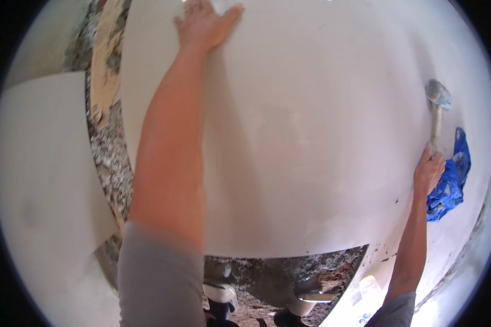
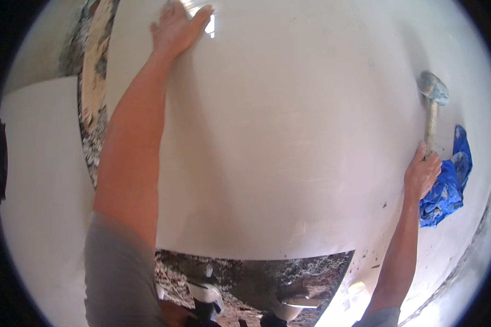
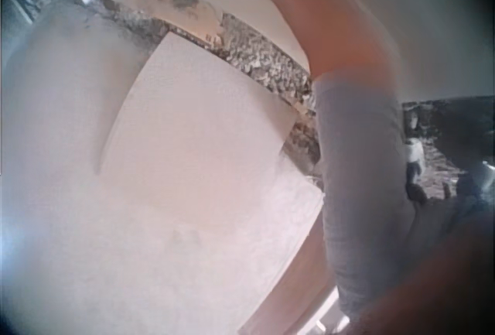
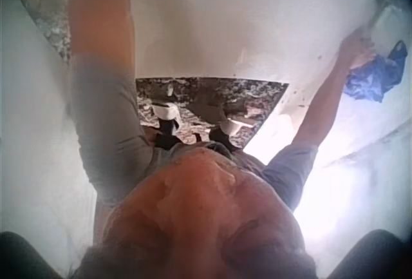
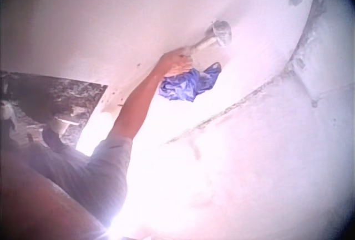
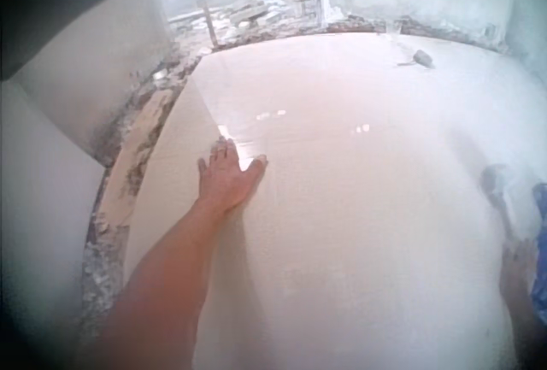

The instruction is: The person scoops adhesive from a bucket and spreads it on the floor with a trowel, then places a large white tile onto the adhesive and taps it with a rubber mallet to level and secure it.

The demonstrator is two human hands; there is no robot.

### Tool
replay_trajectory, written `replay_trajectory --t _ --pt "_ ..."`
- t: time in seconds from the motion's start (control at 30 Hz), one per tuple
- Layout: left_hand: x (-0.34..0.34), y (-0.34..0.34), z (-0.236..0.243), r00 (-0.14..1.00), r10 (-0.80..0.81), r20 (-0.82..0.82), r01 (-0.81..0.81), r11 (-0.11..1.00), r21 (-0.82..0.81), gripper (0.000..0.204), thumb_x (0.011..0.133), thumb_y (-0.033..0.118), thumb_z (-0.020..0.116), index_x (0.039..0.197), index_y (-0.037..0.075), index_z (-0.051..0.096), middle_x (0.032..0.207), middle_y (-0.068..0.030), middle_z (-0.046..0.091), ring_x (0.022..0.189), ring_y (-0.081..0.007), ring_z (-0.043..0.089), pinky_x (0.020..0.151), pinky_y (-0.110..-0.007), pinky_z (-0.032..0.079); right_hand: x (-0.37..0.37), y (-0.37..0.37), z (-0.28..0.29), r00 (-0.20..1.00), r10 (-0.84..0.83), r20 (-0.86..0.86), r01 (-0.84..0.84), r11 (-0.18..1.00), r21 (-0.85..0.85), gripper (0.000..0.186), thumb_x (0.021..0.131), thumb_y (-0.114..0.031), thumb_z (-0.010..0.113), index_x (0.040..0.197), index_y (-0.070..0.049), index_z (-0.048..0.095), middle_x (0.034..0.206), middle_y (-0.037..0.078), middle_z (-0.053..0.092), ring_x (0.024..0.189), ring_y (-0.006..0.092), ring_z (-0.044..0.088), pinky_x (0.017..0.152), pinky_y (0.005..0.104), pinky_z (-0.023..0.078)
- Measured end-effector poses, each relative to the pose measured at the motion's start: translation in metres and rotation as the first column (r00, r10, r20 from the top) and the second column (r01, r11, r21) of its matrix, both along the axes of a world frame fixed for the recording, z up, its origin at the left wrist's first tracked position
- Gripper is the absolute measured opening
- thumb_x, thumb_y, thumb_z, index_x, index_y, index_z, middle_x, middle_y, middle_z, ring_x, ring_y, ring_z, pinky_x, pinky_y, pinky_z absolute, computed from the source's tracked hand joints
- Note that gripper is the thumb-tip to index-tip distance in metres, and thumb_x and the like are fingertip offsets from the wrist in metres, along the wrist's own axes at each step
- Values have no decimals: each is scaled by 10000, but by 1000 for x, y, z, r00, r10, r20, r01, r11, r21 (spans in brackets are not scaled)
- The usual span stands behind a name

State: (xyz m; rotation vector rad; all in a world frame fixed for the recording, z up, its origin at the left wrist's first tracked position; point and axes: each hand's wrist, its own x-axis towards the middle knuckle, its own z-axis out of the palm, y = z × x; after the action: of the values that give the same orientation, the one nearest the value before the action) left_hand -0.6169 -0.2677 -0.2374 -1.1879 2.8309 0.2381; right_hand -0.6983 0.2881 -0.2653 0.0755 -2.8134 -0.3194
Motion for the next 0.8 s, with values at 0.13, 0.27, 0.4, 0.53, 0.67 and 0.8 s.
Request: replay_trajectory --t 0.13,0.27,0.4,0.53,0.67,0.8 --pt "38 26 -6 996 84 -7 -83 988 130 765 975 487 285 1478 -62 111 1575 -184 56 1466 -297 7 1185 -440 -14 -10 15 -9 997 71 10 -71 997 36 586 952 -520 441 1019 37 608 977 252 609 985 413 553 892 494 427" --pt "152 76 -30 972 117 -204 -126 991 -35 907 887 639 371 1463 -47 224 1540 -184 234 1443 -330 154 1140 -559 93 -23 25 -16 999 41 14 -42 997 61 687 939 -589 387 1043 49 619 1035 264 616 1010 421 565 894 497 438" --pt "307 163 -31 954 209 -214 -235 967 -100 839 891 541 491 1435 -59 274 1505 -224 279 1430 -361 175 1141 -557 80 -27 24 -11 997 46 63 -47 999 6 768 913 -649 370 1081 55 625 1091 268 613 1063 420 565 914 502 443" --pt "432 241 -11 930 354 -97 -351 935 41 750 905 478 522 1428 -22 320 1489 -205 318 1420 -363 207 1134 -565 84 -28 14 -5 989 -60 132 61 998 -10 799 889 -683 377 1110 43 628 1144 266 606 1087 421 573 918 517 455" --pt "505 272 -9 855 489 -170 -496 868 2 561 912 389 566 1353 59 463 1457 -180 373 1394 -343 269 1122 -557 120 -29 9 -3 989 -69 130 76 996 -53 797 885 -684 388 1114 39 630 1156 269 603 1084 432 578 916 536 458" --pt "558 260 -12 643 680 -352 -758 629 -171 381 881 322 629 1178 92 568 1388 -158 431 1340 -327 345 1091 -587 158 -21 15 0 974 -95 203 114 990 -81 794 890 -674 394 1138 47 614 1176 286 586 1105 450 564 924 552 451"
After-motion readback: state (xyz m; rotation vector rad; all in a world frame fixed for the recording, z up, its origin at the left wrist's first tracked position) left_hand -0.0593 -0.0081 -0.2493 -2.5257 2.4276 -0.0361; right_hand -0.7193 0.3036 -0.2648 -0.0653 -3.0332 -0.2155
